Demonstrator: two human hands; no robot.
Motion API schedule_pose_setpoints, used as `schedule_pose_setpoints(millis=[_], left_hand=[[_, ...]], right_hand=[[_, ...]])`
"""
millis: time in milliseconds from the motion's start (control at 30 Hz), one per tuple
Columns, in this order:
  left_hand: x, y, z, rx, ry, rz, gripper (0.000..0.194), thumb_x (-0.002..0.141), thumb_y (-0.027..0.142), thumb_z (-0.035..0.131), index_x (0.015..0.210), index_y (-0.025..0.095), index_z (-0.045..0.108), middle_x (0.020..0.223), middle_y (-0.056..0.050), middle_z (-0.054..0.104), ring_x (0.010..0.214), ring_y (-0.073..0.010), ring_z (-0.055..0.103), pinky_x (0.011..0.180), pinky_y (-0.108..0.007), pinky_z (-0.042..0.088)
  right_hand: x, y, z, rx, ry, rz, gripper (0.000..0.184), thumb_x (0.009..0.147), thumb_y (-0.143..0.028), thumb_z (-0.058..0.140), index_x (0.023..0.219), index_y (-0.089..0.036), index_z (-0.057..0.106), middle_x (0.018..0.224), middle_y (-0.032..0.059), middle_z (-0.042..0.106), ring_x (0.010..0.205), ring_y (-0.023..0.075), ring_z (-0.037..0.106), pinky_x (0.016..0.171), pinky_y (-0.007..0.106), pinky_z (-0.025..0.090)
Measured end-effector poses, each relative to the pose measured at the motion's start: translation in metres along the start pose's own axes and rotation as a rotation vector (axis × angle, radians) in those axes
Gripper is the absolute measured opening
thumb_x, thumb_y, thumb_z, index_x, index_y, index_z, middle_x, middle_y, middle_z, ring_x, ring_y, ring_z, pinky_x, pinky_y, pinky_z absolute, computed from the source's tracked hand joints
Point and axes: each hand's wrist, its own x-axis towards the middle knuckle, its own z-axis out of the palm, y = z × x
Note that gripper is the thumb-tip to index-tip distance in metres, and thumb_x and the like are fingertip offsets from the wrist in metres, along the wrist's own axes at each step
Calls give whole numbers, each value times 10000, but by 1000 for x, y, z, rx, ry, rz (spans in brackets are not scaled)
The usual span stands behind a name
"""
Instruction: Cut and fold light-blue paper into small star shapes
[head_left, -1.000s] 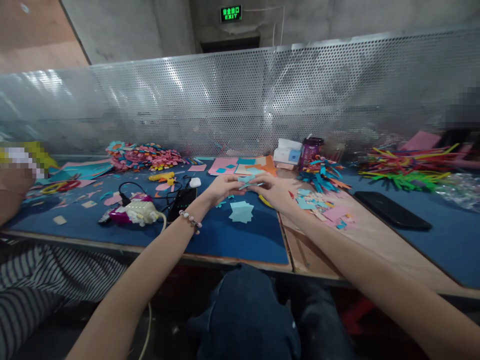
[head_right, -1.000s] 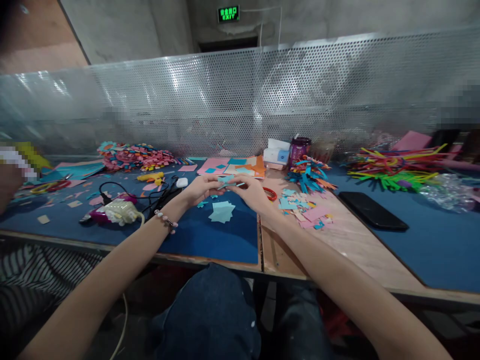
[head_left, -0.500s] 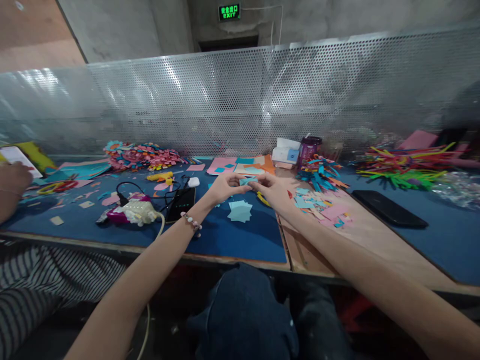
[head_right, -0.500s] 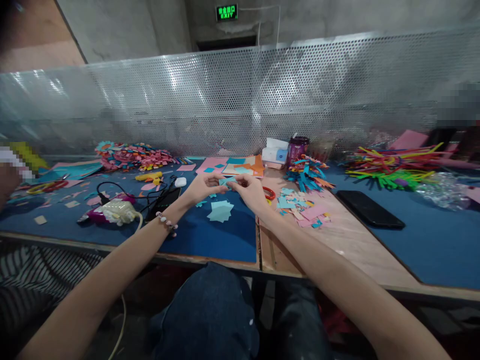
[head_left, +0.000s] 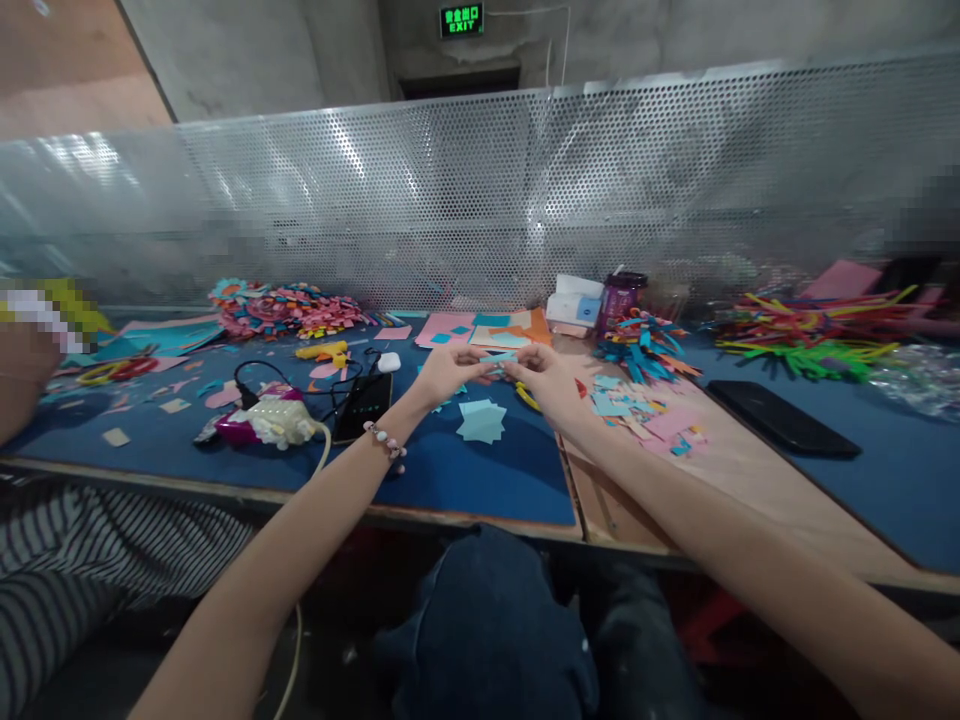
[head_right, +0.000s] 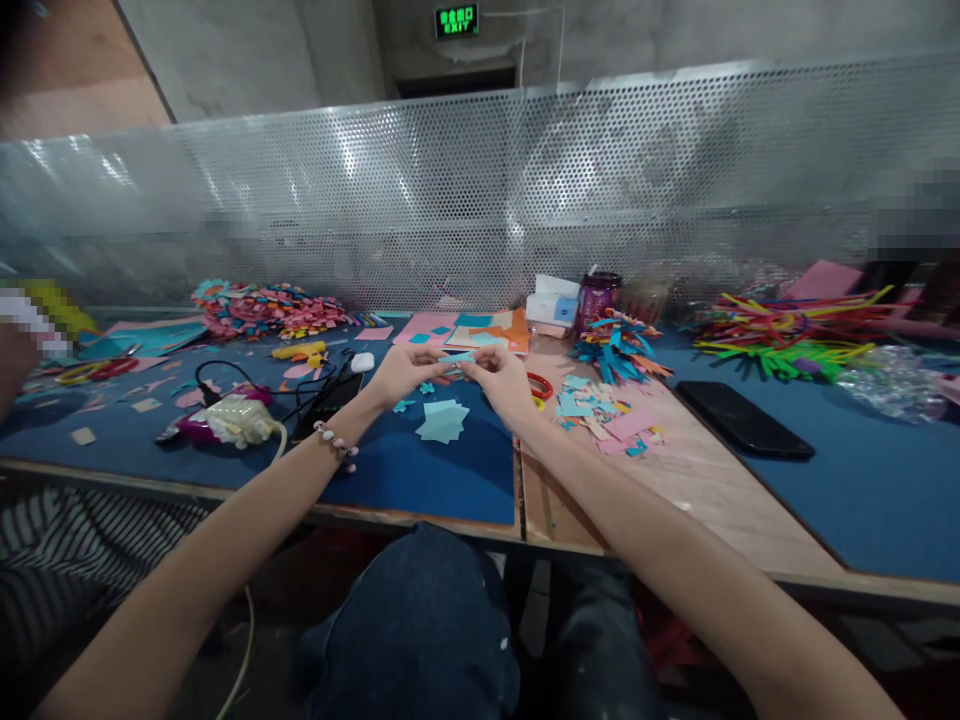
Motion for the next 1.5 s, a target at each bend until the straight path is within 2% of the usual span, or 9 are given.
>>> schedule_pose_setpoints(millis=[167, 300, 567, 1167, 1500], left_hand=[[1, -3, -1, 11, 1, -8, 281, 671, 304, 744, 852, 105, 665, 744, -88, 707, 728, -201, 690, 723, -365, 574], [0, -2, -1, 44, -21, -16, 304, 694, 336, 724, 887, 105, 676, 770, -92, 716, 744, -200, 693, 748, -367, 576], [0, -5, -1, 30, -14, -72, 365, 664, 365, 746, 890, 89, 674, 775, -99, 721, 743, -204, 696, 755, -367, 573], [0, -7, -3, 6, -8, -126, 355, 650, 342, 762, 884, 89, 677, 757, -104, 718, 731, -197, 698, 770, -372, 569], [0, -5, -2, 8, -1, -134, 327, 660, 341, 753, 862, 93, 682, 745, -96, 718, 727, -200, 697, 767, -370, 567]], right_hand=[[0, 2, 1, 116, -15, 2, 420, 643, -384, 734, 951, -229, 495, 699, -45, 602, 637, 130, 594, 674, 290, 481], [0, 2, 2, 113, -2, 56, 359, 615, -385, 758, 850, -197, 561, 718, -14, 630, 628, 122, 581, 658, 278, 477], [2, 8, 1, 118, 15, 113, 322, 585, -402, 782, 731, -175, 605, 644, -16, 609, 601, 113, 560, 596, 244, 437], [4, 14, -1, 117, 35, 174, 279, 580, -385, 790, 695, -161, 671, 628, 10, 647, 580, 124, 597, 595, 251, 475], [2, 13, -2, 54, 41, 142, 301, 596, -415, 773, 723, -157, 681, 656, 28, 658, 596, 136, 600, 585, 251, 475]])
